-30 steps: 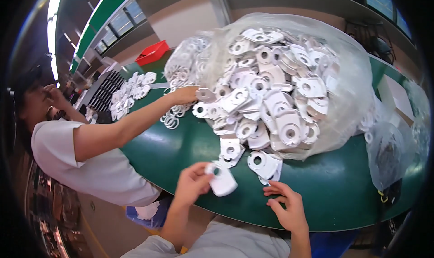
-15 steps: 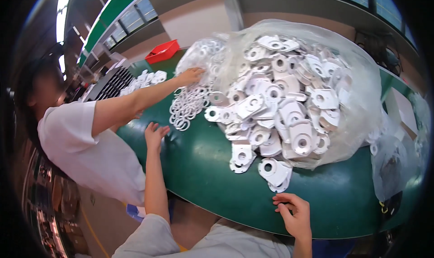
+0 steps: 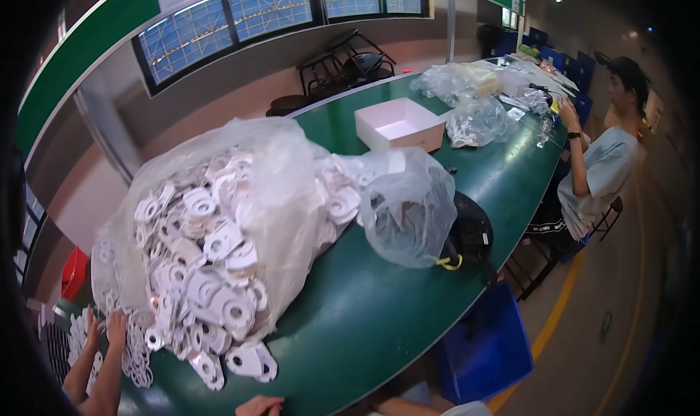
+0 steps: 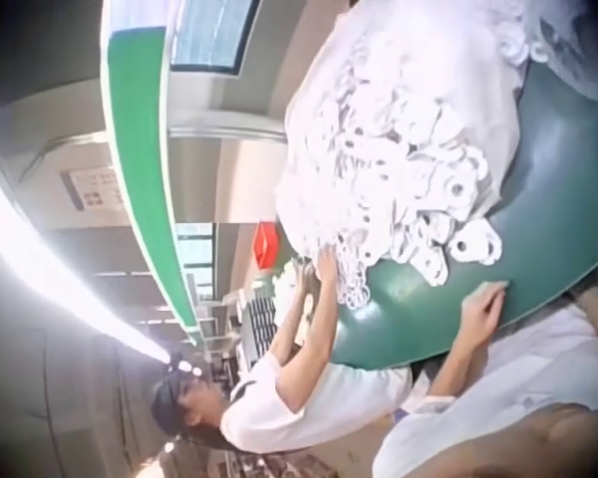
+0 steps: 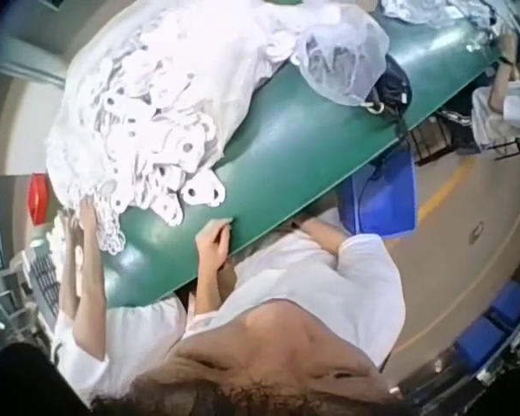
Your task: Assembling small white plastic electronics components at a workbench.
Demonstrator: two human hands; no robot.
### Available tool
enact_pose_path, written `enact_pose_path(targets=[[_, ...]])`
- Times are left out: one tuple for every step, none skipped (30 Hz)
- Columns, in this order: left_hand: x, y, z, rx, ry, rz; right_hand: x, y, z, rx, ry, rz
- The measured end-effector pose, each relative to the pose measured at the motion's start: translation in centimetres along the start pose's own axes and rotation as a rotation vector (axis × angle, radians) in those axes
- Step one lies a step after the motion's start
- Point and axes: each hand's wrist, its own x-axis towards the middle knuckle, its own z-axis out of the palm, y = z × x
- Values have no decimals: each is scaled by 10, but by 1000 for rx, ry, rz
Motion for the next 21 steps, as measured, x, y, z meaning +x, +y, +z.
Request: enact_pose_path(targets=[[19, -72, -55, 8, 49, -36, 0, 3, -10, -18, 21, 13], [28, -133, -131, 12, 98, -74, 0, 7, -21, -31, 41, 30], [24, -176, -221, 13, 146, -115, -1, 11, -32, -42, 61, 51], [37, -213, -290, 39, 195, -165, 5, 11, -43, -48, 68, 49], [85, -215, -412, 66, 247, -215, 9, 10, -55, -55, 72, 47], [76, -202, -421, 98, 245, -226, 14, 8, -67, -63, 74, 42], [75, -218, -408, 305, 199, -278, 8, 8, -71, -47, 96, 86], [73, -230, -398, 516, 151, -323, 2, 6, -75, -36, 113, 128], [69, -237, -392, 730, 103, -363, -3, 4, -78, -28, 125, 166], [72, -246, -386, 944, 59, -383, -7, 1, -85, -31, 145, 205], [74, -253, -381, 1158, 15, -399, -12, -3, -90, -37, 164, 244], [79, -264, -374, 1146, 5, -398, -16, -6, -94, -44, 180, 282], [77, -262, -376, 1120, -1, -391, -18, -8, -95, -54, 186, 302], [73, -259, -377, 1094, -6, -385, -20, -10, -95, -65, 191, 323], [68, -256, -378, 1066, -11, -380, -22, -11, -93, -75, 195, 345], [65, -256, -377, 1039, -12, -373, -22, -11, -92, -90, 201, 366], [61, -257, -378, 1015, -16, -371, -19, -9, -87, -100, 201, 385], [54, -256, -380, 994, -17, -374, -14, -7, -81, -113, 197, 400], [44, -248, -385, 976, -10, -383, -11, -2, -74, -134, 186, 412], [34, -238, -394, 964, 3, -398, -6, 1, -67, -160, 168, 418], [29, -228, -400, 965, 28, -420, 1, 8, -62, -196, 142, 410]])
